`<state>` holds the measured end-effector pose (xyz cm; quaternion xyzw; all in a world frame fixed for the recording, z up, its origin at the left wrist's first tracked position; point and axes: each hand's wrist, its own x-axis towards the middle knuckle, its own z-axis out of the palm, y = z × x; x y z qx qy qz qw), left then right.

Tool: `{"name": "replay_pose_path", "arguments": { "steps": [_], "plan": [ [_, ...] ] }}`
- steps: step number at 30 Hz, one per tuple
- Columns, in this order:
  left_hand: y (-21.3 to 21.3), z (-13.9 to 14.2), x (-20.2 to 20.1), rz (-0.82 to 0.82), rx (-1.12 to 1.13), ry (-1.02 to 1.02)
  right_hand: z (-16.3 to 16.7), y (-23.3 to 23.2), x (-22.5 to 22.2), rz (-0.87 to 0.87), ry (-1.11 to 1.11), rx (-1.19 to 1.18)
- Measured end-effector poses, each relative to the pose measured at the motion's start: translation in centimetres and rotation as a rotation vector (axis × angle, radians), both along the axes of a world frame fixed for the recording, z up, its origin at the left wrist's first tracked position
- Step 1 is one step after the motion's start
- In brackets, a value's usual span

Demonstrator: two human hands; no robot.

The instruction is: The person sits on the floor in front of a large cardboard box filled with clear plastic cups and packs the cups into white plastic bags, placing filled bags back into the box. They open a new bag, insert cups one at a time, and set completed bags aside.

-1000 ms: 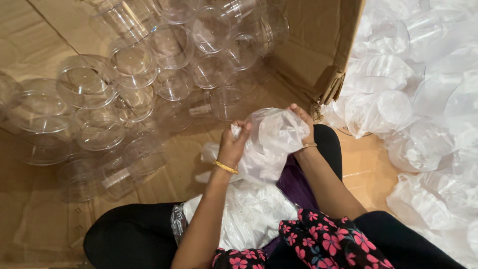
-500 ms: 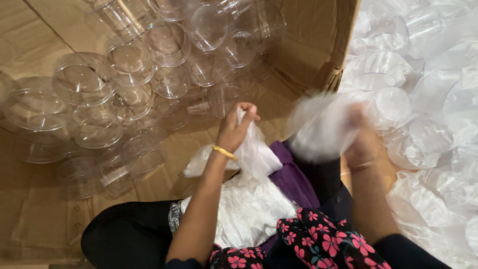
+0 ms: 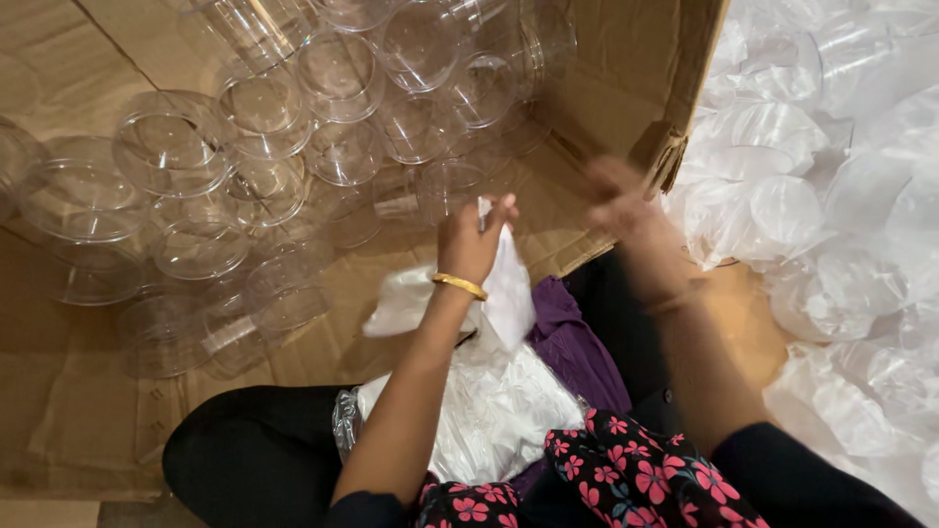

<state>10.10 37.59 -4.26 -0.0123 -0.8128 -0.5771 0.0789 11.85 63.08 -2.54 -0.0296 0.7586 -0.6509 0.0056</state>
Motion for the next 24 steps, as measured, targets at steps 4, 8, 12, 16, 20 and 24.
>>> {"name": "replay_pose_path", "arguments": {
  "steps": [4,8,12,16,20,24],
  "plan": [
    [0.0,0.3,-0.8,0.044,-0.191,-0.003,-1.3,-8.9,0.7,0.111,-0.172,-0.023],
    [-1.4,0.0,-0.8,-0.077,-0.055,0.064,-2.0,-9.3,0.1,0.017,-0.214,-0.017],
    [-2.1,-0.5,-1.0,-0.073,0.034,0.186,-1.6,-8.9,-0.4,-0.003,-0.071,-0.138],
    [-1.8,-1.1,-1.6,0.027,-0.072,-0.122,-1.2,-9.7,-0.7,0.132,0.045,0.006],
    [-2.9,-1.5,-1.8,-0.166,0.361,-0.088,-1.5,-9.9,-0.9,0.038,-0.112,0.024],
    [-4.5,-2.2,-1.5,-0.285,0.331,-0.065,-2.1,-9.8,-0.8,-0.018,-0.114,0.242]
  ]
}}
